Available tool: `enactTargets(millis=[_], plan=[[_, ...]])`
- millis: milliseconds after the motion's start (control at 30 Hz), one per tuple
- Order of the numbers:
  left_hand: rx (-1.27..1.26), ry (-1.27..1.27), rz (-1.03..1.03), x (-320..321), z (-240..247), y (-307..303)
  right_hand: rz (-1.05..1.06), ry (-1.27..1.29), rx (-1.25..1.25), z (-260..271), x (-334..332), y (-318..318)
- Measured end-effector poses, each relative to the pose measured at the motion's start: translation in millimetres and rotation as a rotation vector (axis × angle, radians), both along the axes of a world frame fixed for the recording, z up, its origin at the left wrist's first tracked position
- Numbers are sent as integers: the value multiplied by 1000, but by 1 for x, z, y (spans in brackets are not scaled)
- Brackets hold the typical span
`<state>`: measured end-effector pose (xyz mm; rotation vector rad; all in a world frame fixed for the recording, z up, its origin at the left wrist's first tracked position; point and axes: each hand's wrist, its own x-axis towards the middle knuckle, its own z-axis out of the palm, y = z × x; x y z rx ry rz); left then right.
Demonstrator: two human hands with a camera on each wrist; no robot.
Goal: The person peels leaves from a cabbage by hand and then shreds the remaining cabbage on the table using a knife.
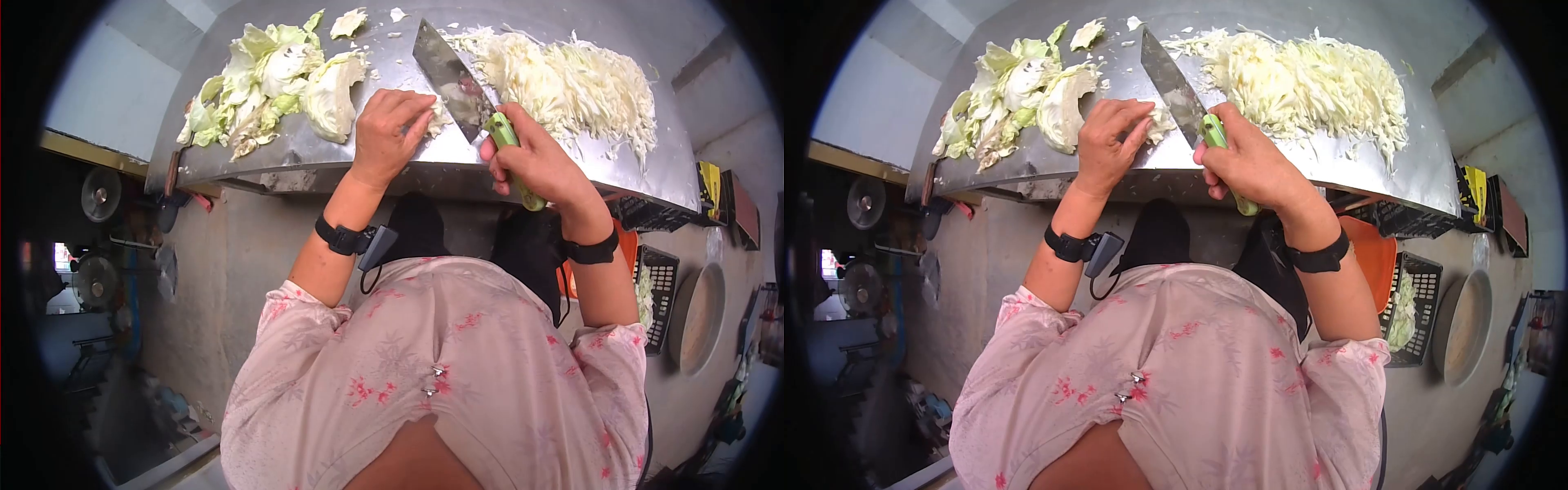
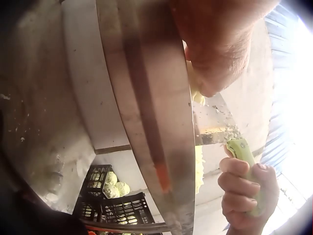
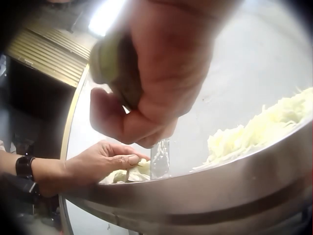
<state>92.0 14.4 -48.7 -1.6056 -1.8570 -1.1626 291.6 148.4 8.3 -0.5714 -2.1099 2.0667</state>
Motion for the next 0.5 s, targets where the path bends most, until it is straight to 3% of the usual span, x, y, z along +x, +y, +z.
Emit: enactTargets(millis=[167,367,500], plan=[[5,41,16,0,-2,0,-12,-98,187,8,0,-5],[-9,40,17,2,1,0,-45,182,617,19,-2,-15],[-10,28,-4,0,1,1,110,81,696,10,-13,-3]])
